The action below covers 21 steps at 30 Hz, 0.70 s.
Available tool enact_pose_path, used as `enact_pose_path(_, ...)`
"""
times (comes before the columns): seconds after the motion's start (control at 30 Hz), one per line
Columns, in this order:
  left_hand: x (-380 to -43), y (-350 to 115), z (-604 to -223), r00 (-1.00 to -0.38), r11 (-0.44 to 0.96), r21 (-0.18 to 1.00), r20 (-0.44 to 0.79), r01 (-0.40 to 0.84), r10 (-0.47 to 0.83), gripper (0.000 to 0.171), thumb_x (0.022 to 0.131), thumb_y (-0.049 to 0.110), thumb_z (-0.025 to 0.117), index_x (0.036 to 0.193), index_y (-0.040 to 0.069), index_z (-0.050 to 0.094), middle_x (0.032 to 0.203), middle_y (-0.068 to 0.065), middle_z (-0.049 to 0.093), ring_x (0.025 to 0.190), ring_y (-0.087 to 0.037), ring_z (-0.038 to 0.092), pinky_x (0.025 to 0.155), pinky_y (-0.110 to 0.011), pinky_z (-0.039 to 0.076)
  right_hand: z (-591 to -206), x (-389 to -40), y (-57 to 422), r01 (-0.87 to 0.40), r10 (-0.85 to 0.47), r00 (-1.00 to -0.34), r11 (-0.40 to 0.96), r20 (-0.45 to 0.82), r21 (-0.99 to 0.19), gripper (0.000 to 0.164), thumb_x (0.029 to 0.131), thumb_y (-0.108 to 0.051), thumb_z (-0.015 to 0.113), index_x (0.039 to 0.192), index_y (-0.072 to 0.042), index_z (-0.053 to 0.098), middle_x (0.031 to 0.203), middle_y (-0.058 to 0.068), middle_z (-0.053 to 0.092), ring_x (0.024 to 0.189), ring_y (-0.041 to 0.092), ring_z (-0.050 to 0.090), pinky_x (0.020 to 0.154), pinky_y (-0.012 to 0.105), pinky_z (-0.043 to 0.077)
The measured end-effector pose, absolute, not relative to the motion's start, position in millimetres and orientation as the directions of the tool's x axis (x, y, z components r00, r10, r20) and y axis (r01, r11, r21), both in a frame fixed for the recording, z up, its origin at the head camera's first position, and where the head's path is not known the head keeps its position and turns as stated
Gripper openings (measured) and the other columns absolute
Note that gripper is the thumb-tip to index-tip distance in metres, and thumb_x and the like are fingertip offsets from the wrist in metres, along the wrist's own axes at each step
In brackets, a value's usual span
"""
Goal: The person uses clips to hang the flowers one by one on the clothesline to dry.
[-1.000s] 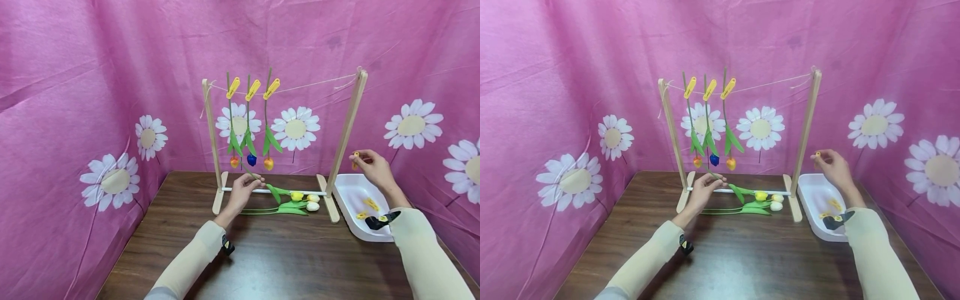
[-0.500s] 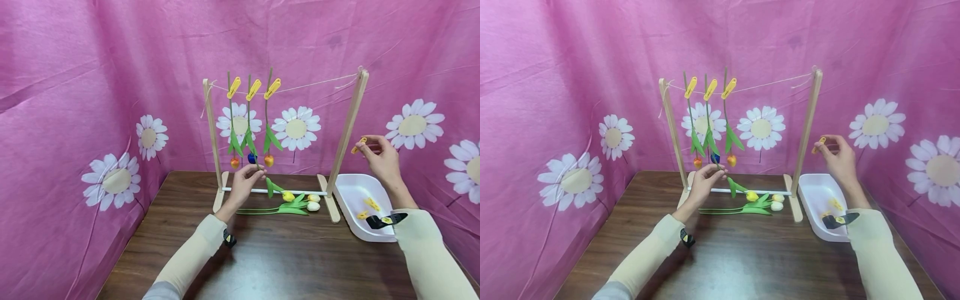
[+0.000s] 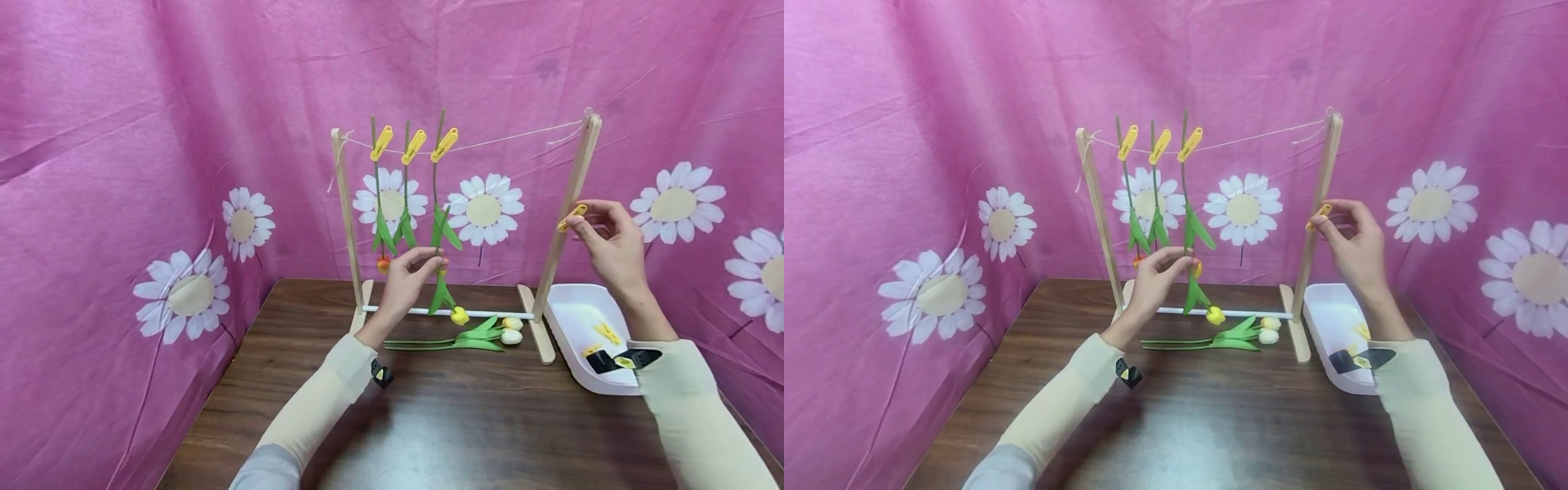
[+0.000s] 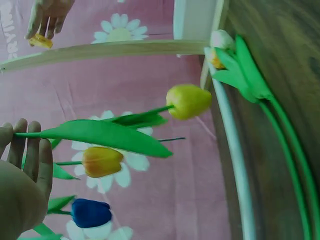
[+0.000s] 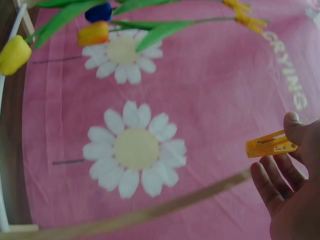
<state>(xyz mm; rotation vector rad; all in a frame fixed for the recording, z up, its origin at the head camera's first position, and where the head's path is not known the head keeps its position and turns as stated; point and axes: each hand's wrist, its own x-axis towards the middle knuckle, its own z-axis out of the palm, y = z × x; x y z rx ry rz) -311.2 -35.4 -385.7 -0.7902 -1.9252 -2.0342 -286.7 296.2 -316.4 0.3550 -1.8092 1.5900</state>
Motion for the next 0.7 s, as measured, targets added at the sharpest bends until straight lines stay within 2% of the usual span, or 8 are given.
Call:
enact_pose_path(0.1,-312,-30,-375,-0.817,-0.114,0.84,0.543,0.531,0.196,0.025,0.104,0.011,0.069,0.123,-0.005,0.072,0.112,-0.025,0.078,0.102,-0.045,0.076,0.087,-0.046,0.066,-310,-286,286,-0.636,0.184,-0.723,0.198,0.666,-0.746,0.032,0.097,0.003,0.073,0.128,0.001,0.07,0.096,-0.01,0.075,0.082,0.001,0.069,0.073,0.012,0.06)
enact_pose_path(0.2,-314,-23,-363,-0.811,-0.105,0.832,0.554,0.544,0.187,0.025,0.104,0.011,0.07,0.123,-0.004,0.073,0.112,-0.024,0.079,0.1,-0.042,0.077,0.085,-0.047,0.066,-304,-286,277,-0.646,0.145,-0.716,0.233,0.683,-0.726,0.034,0.098,0.002,0.072,0.132,0.004,0.068,0.096,-0.011,0.075,0.081,0.001,0.07,0.073,0.012,0.06)
enact_pose_path(0.37,-317,-14,-348,-0.822,-0.072,0.838,0.545,0.541,0.167,0.027,0.103,0.014,0.072,0.125,-0.002,0.073,0.11,-0.02,0.08,0.097,-0.035,0.078,0.086,-0.049,0.066,-293,-288,263,-0.651,0.103,-0.711,0.277,0.695,-0.707,0.031,0.098,0.003,0.072,0.128,0.005,0.069,0.096,-0.012,0.075,0.081,0.0,0.07,0.074,0.013,0.06)
enact_pose_path(0.47,-320,-9,-340,-0.823,-0.078,0.84,0.543,0.538,0.169,0.027,0.103,0.013,0.072,0.126,-0.002,0.073,0.111,-0.021,0.08,0.101,-0.039,0.077,0.09,-0.051,0.065,-287,-289,255,-0.645,0.086,-0.714,0.304,0.695,-0.701,0.03,0.098,0.003,0.073,0.128,0.005,0.069,0.097,-0.014,0.075,0.082,-0.001,0.07,0.074,0.013,0.06)
enact_pose_path(0.6,-324,-4,-328,-0.814,-0.094,0.832,0.555,0.547,0.171,0.025,0.105,0.012,0.069,0.125,-0.002,0.072,0.113,-0.022,0.079,0.105,-0.042,0.076,0.093,-0.046,0.065,-278,-290,246,-0.64,0.067,-0.717,0.331,0.694,-0.693,0.03,0.097,0.002,0.074,0.126,0.007,0.07,0.097,-0.015,0.075,0.079,-0.001,0.07,0.072,0.013,0.059)
enact_pose_path(0.7,-329,-1,-319,-0.805,-0.092,0.819,0.574,0.567,0.15,0.024,0.105,0.01,0.068,0.124,-0.003,0.072,0.112,-0.022,0.079,0.101,-0.036,0.078,0.09,-0.04,0.066,-271,-291,240,-0.631,0.057,-0.724,0.349,0.688,-0.693,0.029,0.096,0.0,0.076,0.124,0.005,0.072,0.096,-0.017,0.076,0.076,-0.002,0.069,0.07,0.013,0.059)
